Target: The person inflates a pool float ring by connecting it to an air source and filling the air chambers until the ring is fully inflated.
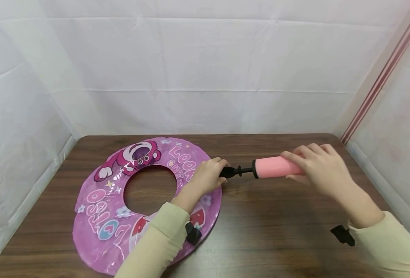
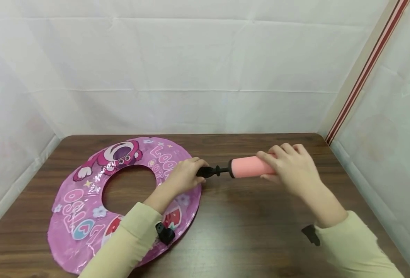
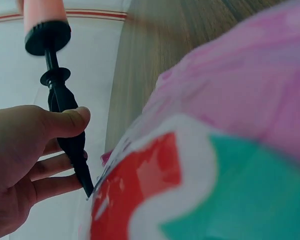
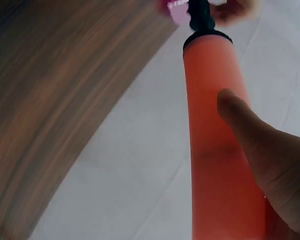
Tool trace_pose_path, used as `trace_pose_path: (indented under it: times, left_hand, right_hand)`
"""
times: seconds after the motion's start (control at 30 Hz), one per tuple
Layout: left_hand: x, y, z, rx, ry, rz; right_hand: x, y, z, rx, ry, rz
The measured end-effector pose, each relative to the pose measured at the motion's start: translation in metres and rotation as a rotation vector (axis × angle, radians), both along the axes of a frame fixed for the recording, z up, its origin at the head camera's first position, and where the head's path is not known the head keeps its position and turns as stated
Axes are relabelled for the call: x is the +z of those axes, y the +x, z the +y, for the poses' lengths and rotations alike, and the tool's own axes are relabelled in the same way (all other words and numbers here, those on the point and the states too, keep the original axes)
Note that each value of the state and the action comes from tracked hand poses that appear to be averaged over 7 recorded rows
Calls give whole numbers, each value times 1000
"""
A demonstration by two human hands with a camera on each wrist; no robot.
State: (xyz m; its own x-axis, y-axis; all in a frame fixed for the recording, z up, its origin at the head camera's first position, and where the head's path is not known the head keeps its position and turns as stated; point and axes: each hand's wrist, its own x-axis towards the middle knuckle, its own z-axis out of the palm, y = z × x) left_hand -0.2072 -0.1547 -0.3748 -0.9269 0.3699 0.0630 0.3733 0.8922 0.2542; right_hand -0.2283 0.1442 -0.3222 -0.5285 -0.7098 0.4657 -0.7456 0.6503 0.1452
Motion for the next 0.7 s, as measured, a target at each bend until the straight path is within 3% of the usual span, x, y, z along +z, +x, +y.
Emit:
trace_pose_path:
  times: [0.2, 0.33, 0.47, 0.7]
  left_hand:
    - [-1, 2, -3, -5, 7, 5]
    - [-2, 3, -5, 2, 14, 20]
    - [-1, 4, -5, -6, 27, 45]
    - [2, 8, 3, -28, -2, 92]
  right_hand:
    - [18, 6, 48, -99, -6, -77]
    - [24, 11, 62, -121, -22, -50]
    - [21, 12, 47, -89, -29, 0]
    - [-4, 11, -11, -18, -10, 105]
